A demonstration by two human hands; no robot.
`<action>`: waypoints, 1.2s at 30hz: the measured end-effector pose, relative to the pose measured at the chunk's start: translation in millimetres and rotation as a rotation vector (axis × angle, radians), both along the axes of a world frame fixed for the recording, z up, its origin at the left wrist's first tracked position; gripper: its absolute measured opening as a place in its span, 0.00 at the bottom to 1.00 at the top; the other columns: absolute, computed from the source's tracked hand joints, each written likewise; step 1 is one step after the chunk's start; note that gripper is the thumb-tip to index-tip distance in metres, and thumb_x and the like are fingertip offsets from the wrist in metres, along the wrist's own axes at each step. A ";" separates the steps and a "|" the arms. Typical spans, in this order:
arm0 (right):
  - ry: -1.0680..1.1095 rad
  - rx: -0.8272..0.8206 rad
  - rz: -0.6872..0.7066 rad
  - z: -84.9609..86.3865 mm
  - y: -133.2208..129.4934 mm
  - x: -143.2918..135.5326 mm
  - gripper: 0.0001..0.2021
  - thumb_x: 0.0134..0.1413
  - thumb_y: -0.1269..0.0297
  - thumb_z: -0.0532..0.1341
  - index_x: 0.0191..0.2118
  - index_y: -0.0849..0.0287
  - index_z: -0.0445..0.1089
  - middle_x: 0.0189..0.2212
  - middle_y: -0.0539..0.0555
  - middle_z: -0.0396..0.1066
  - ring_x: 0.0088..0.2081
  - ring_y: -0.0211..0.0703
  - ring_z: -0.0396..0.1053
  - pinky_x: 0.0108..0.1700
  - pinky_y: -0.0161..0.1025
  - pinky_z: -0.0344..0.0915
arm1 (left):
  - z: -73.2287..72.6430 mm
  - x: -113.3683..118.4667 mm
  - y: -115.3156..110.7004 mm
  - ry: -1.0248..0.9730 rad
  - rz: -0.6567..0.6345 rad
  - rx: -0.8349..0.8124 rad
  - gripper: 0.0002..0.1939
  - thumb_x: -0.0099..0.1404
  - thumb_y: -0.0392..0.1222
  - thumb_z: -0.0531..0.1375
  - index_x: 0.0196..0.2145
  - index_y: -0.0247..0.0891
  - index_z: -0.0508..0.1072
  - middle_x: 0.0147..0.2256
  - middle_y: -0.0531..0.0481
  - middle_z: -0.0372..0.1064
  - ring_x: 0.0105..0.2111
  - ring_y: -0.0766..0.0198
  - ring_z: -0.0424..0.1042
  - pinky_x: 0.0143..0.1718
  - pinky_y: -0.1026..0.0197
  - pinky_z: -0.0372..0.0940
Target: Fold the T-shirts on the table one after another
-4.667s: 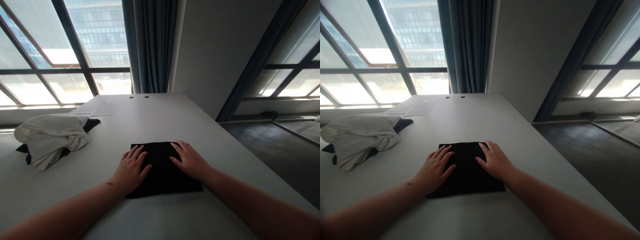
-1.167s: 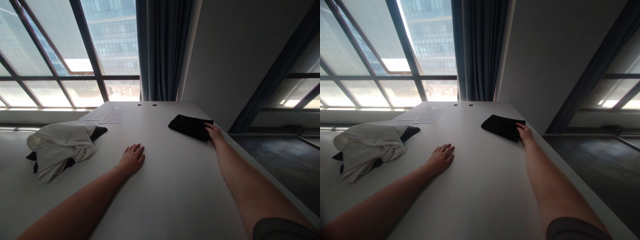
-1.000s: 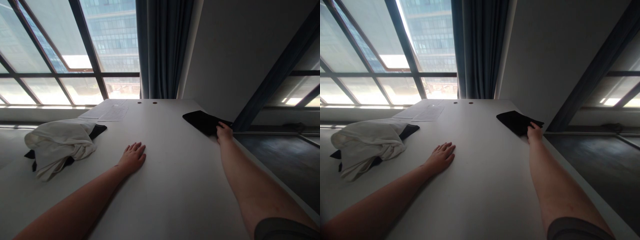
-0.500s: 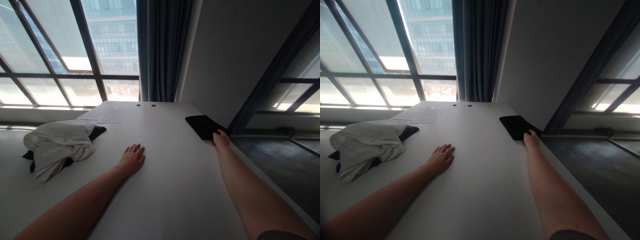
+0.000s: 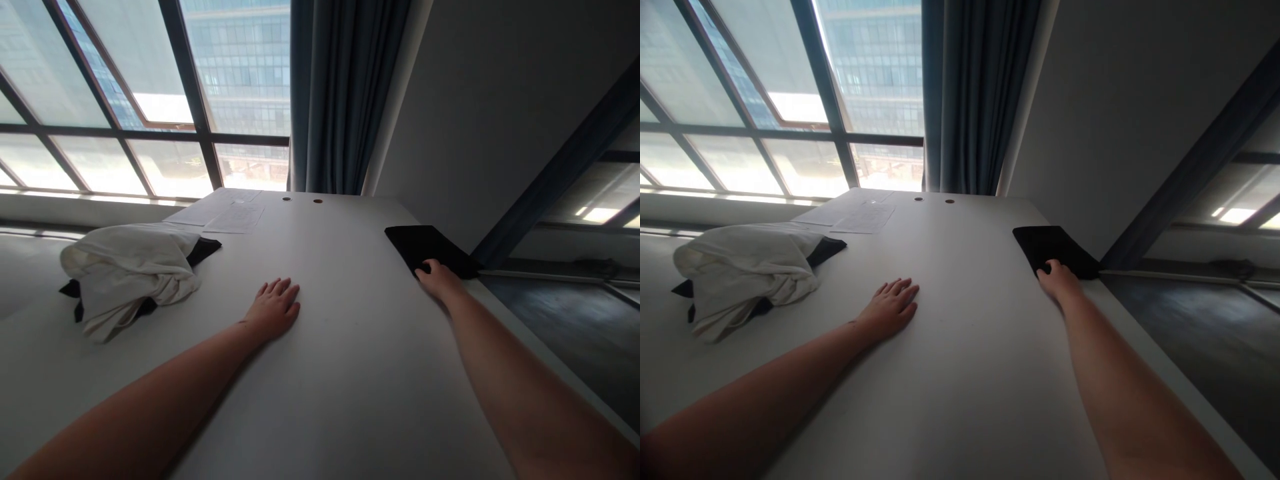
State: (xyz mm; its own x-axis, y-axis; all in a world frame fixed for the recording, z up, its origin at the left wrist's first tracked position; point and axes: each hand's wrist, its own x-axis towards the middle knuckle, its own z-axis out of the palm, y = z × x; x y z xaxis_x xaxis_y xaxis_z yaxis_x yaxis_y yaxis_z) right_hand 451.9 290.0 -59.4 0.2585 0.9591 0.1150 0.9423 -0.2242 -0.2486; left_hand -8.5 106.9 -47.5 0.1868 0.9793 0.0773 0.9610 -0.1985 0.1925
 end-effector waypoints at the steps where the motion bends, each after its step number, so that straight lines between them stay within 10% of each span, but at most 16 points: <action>1: -0.008 0.002 0.007 -1.8 2.2 2.0 0.30 0.63 0.48 0.58 0.65 0.61 0.67 0.54 0.69 0.72 0.53 0.63 0.73 0.55 0.53 0.69 | 0.2 0.2 -0.1 -0.002 0.000 0.001 0.29 0.75 0.51 0.50 0.70 0.44 0.64 0.72 0.42 0.54 0.73 0.45 0.51 0.73 0.39 0.45; 18: -0.050 0.103 -0.064 -13.0 51.5 10.2 0.30 0.63 0.49 0.57 0.65 0.58 0.68 0.57 0.70 0.69 0.57 0.68 0.67 0.57 0.59 0.65 | 1.2 0.8 0.0 0.001 0.008 -0.017 0.29 0.74 0.51 0.51 0.69 0.44 0.64 0.73 0.42 0.54 0.73 0.46 0.50 0.73 0.38 0.45; 36: -0.080 0.190 0.029 -15.0 16.2 0.8 0.26 0.61 0.60 0.60 0.63 0.59 0.70 0.55 0.68 0.66 0.57 0.61 0.68 0.60 0.52 0.64 | 3.6 -5.6 4.0 -0.031 -0.028 0.001 0.28 0.74 0.52 0.51 0.68 0.46 0.66 0.71 0.44 0.57 0.72 0.49 0.55 0.74 0.43 0.46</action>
